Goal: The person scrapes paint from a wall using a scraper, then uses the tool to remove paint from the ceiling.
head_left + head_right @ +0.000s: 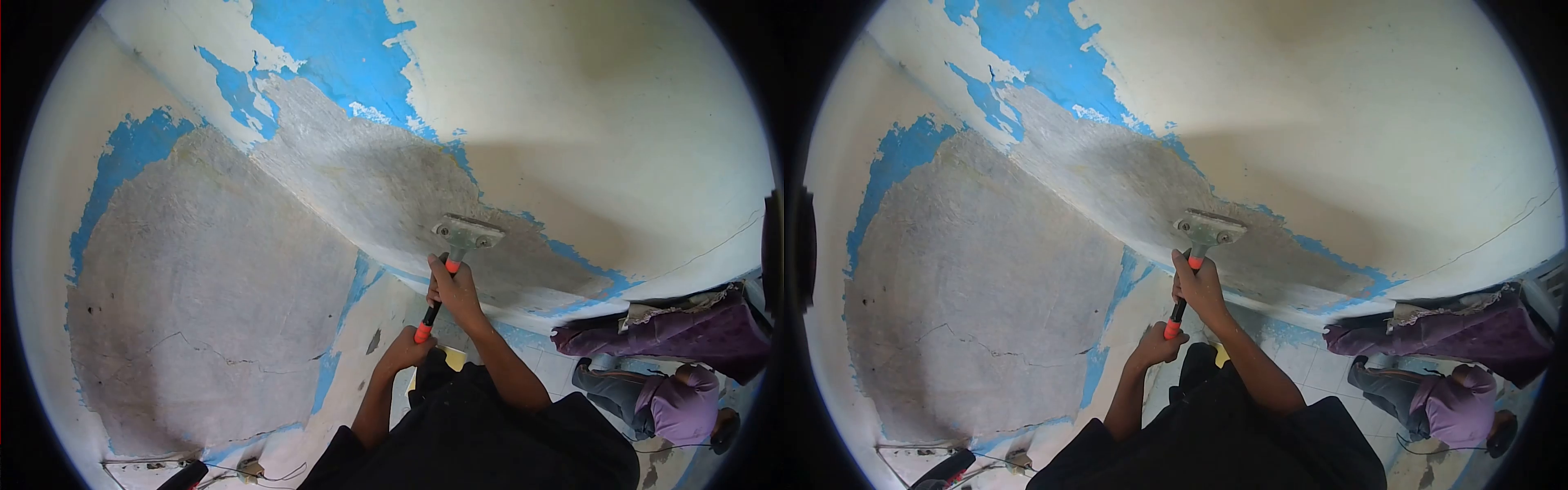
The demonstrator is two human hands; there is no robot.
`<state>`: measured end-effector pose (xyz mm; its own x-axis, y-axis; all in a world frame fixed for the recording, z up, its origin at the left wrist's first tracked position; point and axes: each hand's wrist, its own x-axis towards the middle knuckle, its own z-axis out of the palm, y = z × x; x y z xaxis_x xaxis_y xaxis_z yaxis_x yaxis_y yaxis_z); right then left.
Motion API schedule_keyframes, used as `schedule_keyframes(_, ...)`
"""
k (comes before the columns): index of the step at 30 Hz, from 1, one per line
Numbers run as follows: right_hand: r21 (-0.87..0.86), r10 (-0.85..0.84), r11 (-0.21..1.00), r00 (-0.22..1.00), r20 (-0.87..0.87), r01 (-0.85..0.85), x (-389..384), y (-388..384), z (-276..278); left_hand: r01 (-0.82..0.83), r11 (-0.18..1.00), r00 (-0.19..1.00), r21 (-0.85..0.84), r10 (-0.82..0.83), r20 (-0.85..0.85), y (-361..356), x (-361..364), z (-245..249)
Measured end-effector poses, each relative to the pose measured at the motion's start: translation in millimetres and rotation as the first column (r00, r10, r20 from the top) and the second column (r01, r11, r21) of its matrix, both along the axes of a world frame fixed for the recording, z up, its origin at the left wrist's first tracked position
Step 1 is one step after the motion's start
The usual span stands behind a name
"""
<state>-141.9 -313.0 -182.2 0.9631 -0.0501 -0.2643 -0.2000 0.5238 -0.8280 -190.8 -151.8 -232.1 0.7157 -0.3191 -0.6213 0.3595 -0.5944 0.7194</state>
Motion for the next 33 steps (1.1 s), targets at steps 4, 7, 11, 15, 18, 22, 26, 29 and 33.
schedule_keyframes(4,-0.005,0.007,1.000,0.998,0.060,-0.006,-9.4,-10.3,37.4,-0.018,1.000,1.000,-0.024,0.018,-0.005,-4.2,-5.0,23.1)
schedule_keyframes(7,-0.006,0.023,1.000,0.998,0.058,-0.022,-3.5,-7.0,16.7,-0.014,1.000,1.000,0.004,0.014,-0.011,-3.2,-6.2,17.7)
schedule_keyframes(11,-0.022,-0.015,1.000,0.996,0.088,0.017,-3.8,-10.5,27.1,0.026,0.999,1.000,-0.018,-0.026,0.014,-4.5,4.2,7.5)
schedule_keyframes(15,-0.044,0.003,0.999,0.994,0.112,0.002,-6.2,-17.4,35.5,0.027,0.999,0.999,-0.020,-0.026,0.043,-11.6,-3.5,18.2)
schedule_keyframes(18,-0.057,0.007,0.998,0.999,0.053,-0.004,-4.8,-11.1,6.3,-0.014,1.000,0.999,0.022,0.013,0.034,-14.9,-6.9,9.2)
schedule_keyframes(22,-0.027,-0.016,0.999,0.998,0.069,0.018,-9.6,-19.6,21.3,0.007,1.000,0.995,-0.028,-0.004,0.099,-17.3,0.0,6.2)
schedule_keyframes(26,-0.044,0.025,0.999,0.998,0.053,-0.022,-9.8,-25.8,27.2,-0.024,0.999,0.998,-0.030,0.025,0.053,-20.4,-7.2,12.5)
schedule_keyframes(29,-0.059,0.026,0.998,0.999,0.020,-0.025,-13.3,-18.2,-1.8,-0.046,0.997,0.999,-0.065,0.047,0.008,-17.1,-18.2,-20.4)
schedule_keyframes(33,-0.087,0.019,0.996,0.997,0.073,-0.013,-17.4,-33.7,41.7,-0.039,0.994,0.998,-0.100,0.043,0.037,-31.7,-19.1,6.1)
